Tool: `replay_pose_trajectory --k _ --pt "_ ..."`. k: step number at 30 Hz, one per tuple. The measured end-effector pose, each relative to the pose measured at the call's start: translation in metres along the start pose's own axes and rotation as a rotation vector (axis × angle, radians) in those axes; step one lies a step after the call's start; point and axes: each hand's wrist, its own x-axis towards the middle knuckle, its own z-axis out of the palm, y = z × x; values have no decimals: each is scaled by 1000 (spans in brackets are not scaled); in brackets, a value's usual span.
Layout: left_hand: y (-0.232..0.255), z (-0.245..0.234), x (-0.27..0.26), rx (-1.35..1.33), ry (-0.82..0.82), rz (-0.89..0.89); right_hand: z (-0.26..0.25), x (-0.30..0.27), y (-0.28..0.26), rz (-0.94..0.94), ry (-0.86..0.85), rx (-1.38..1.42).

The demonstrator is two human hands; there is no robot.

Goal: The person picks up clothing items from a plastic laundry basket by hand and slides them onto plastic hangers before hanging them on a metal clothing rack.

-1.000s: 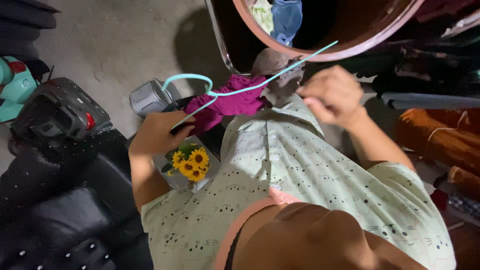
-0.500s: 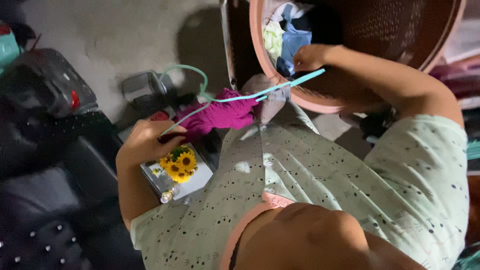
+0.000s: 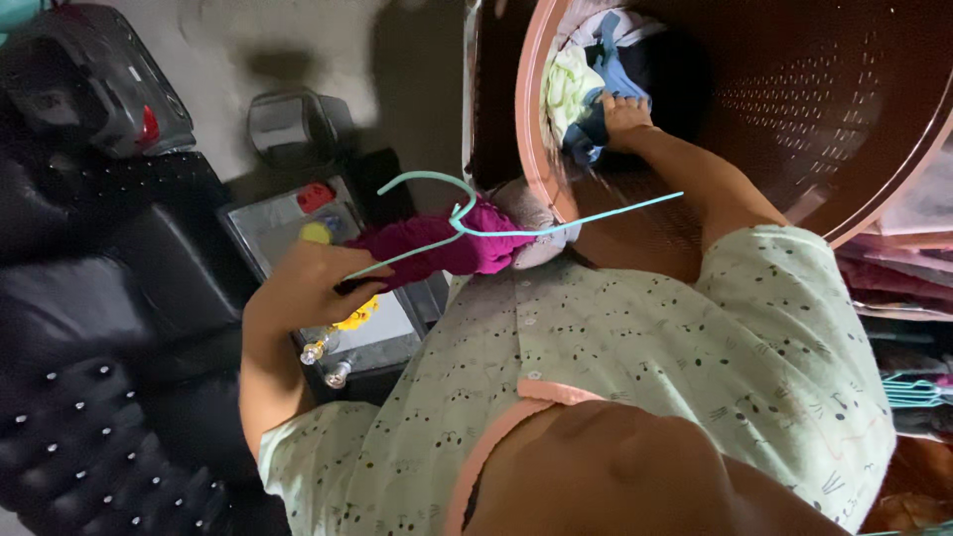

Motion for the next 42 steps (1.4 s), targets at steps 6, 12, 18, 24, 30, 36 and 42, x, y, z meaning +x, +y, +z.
replay_pose_trajectory --k 6,12,18,24,30,36,42 --pt "0 -1 13 23 -73 -14 3 -10 -7 -133 -70 158" --pt "-9 -1 4 26 -54 47 0 -41 2 -326 -290 193" --pt "-22 8 -10 171 -53 129 -74 -150 28 -247 -22 500" --pt "-23 27 -20 71 -16 -17 -57 -301 -12 -40 484 1480" --pt "-13 29 -18 -22 -51 113 16 -371 -84 -172 698 2095" --pt "7 29 -12 23 -64 275 47 -390 -114 -578 883 2513" --pt "24 51 -2 -25 -100 365 97 -406 -134 -662 771 2588"
